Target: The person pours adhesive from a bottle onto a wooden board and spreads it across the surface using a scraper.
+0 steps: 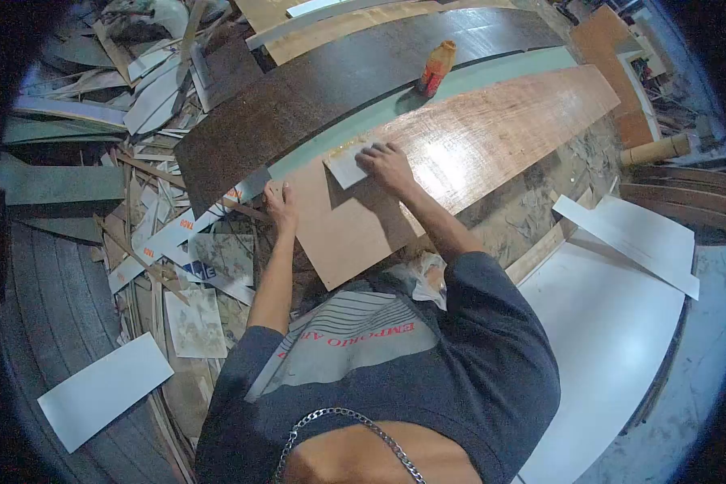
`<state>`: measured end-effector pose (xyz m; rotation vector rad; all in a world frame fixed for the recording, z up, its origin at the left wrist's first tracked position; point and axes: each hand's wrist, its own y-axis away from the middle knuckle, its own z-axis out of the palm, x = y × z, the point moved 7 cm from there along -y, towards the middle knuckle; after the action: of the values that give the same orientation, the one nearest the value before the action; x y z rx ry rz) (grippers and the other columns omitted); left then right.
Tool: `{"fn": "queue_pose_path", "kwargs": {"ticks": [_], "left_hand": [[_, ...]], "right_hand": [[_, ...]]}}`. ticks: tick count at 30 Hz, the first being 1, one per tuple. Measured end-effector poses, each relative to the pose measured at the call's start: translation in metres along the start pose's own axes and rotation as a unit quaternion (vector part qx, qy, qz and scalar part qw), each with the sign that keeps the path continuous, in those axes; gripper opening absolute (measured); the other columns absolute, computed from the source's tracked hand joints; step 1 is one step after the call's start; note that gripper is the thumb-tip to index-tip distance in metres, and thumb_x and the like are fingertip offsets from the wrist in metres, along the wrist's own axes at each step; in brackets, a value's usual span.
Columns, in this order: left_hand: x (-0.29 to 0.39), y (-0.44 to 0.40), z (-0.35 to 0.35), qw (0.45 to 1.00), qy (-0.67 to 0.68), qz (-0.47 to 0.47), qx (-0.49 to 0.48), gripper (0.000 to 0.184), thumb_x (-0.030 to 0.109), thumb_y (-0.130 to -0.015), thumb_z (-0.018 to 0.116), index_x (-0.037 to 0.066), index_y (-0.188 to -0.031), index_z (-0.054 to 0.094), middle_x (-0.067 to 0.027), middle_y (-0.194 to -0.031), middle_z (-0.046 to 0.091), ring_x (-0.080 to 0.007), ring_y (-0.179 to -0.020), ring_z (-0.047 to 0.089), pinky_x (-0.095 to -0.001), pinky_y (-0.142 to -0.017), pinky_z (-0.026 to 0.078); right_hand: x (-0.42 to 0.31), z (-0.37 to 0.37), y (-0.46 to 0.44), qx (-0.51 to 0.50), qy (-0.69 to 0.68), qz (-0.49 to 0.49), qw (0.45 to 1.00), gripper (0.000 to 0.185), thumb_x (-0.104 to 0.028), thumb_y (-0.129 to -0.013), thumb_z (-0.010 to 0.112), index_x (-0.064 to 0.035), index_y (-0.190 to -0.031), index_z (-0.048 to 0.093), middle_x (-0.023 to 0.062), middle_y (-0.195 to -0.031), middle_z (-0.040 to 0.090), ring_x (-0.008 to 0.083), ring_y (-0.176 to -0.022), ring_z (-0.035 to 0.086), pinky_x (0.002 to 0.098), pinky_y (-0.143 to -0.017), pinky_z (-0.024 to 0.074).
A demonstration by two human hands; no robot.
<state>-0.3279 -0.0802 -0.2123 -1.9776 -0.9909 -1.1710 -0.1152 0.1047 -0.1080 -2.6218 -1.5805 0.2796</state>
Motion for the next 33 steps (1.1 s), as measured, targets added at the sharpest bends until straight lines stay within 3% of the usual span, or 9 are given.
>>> {"fn": "queue_pose_path", "kwargs": {"ticks": [3, 5, 8, 12, 15, 18, 20, 27, 33], "left_hand": [[0.001, -0.001, 0.0, 0.997, 0.045, -0.065, -0.027, 0.059, 0.04, -0.097, 0.058, 0.002, -0.137, 0.039, -0.0262, -0.134, 0.051, -0.041, -0.124, 0.051, -0.0461, -0.102, 0.041], [-0.013, -0.001, 0.003, 0.999, -0.036, -0.027, 0.002, 0.061, 0.051, -0.098, 0.049, 0.01, -0.142, 0.034, -0.0245, -0.135, 0.054, -0.0452, -0.117, 0.056, -0.0557, -0.094, 0.043], [0.009, 0.003, -0.006, 0.996, -0.034, -0.074, -0.025, 0.058, 0.049, -0.099, 0.048, 0.012, -0.143, 0.034, -0.0239, -0.14, 0.05, -0.0444, -0.122, 0.052, -0.0554, -0.097, 0.041], [-0.012, 0.001, 0.002, 0.995, 0.034, -0.079, -0.043, 0.057, 0.047, -0.1, 0.046, 0.011, -0.144, 0.033, -0.0236, -0.141, 0.049, -0.0446, -0.123, 0.051, -0.0532, -0.098, 0.041], [-0.004, 0.002, -0.001, 0.99, -0.011, -0.127, -0.057, 0.057, 0.044, -0.101, 0.045, 0.009, -0.143, 0.033, -0.0238, -0.14, 0.051, -0.0439, -0.12, 0.054, -0.0517, -0.097, 0.042], [-0.02, -0.002, 0.004, 1.0, 0.014, -0.023, 0.01, 0.056, 0.043, -0.101, 0.045, 0.007, -0.143, 0.033, -0.0235, -0.136, 0.054, -0.0427, -0.113, 0.059, -0.0513, -0.093, 0.045], [0.002, 0.002, -0.004, 0.989, 0.001, -0.131, -0.07, 0.055, 0.041, -0.101, 0.045, 0.007, -0.143, 0.033, -0.0244, -0.137, 0.052, -0.0427, -0.114, 0.059, -0.0505, -0.096, 0.044], [0.01, 0.006, -0.004, 0.997, 0.03, -0.061, -0.034, 0.055, 0.042, -0.102, 0.045, 0.006, -0.142, 0.033, -0.026, -0.134, 0.053, -0.0427, -0.116, 0.058, -0.0513, -0.094, 0.044], [-0.003, 0.001, -0.001, 0.993, -0.095, -0.054, -0.047, 0.056, 0.043, -0.101, 0.045, 0.007, -0.142, 0.034, -0.0265, -0.124, 0.06, -0.0431, -0.11, 0.061, -0.0512, -0.09, 0.047]], "right_hand": [[-0.027, 0.014, 0.042, 0.001, -0.006, -0.044, 0.999, 0.034, -0.022, -0.09, 0.058, -0.0199, -0.122, 0.066, 0.0007, -0.124, 0.066, 0.0207, -0.118, 0.058, 0.0382, -0.104, 0.04], [-0.06, 0.001, 0.068, -0.008, -0.034, -0.082, 0.996, 0.031, -0.018, -0.088, 0.06, -0.0191, -0.118, 0.068, 0.0028, -0.124, 0.067, 0.0215, -0.12, 0.058, 0.0397, -0.105, 0.0407], [-0.066, -0.019, 0.067, 0.022, -0.096, -0.087, 0.991, 0.029, -0.011, -0.085, 0.061, -0.0178, -0.112, 0.071, 0.0052, -0.118, 0.069, 0.0238, -0.115, 0.061, 0.0406, -0.1, 0.0461], [0.002, -0.034, 0.019, 0.107, -0.068, 0.09, 0.988, 0.029, -0.008, -0.082, 0.06, -0.0126, -0.107, 0.073, 0.0091, -0.111, 0.071, 0.0311, -0.099, 0.068, 0.0385, -0.085, 0.0539], [0.041, -0.025, -0.012, 0.057, 0.005, 0.168, 0.984, 0.025, -0.021, -0.088, 0.057, -0.0155, -0.105, 0.074, 0.0123, -0.101, 0.072, 0.0309, -0.093, 0.069, 0.0408, -0.078, 0.0552], [0.056, -0.005, -0.026, 0.007, 0.045, 0.183, 0.982, 0.024, -0.021, -0.085, 0.06, -0.0172, -0.104, 0.075, 0.0127, -0.097, 0.072, 0.0311, -0.092, 0.069, 0.0417, -0.077, 0.0548], [0.042, -0.012, -0.036, -0.041, 0.031, 0.162, 0.986, 0.024, -0.024, -0.083, 0.063, -0.0181, -0.102, 0.075, 0.0132, -0.094, 0.072, 0.0329, -0.091, 0.069, 0.0428, -0.076, 0.0545], [0.017, -0.037, -0.025, -0.158, -0.002, 0.002, 0.987, 0.017, -0.02, -0.08, 0.065, -0.0171, -0.092, 0.075, 0.0105, -0.089, 0.073, 0.0335, -0.087, 0.069, 0.0447, -0.071, 0.0545], [0.019, -0.061, 0.07, -0.254, -0.005, 0.008, 0.967, 0.011, -0.02, -0.077, 0.067, -0.0178, -0.085, 0.074, 0.0097, -0.081, 0.072, 0.033, -0.08, 0.069, 0.0446, -0.068, 0.0547]]}}
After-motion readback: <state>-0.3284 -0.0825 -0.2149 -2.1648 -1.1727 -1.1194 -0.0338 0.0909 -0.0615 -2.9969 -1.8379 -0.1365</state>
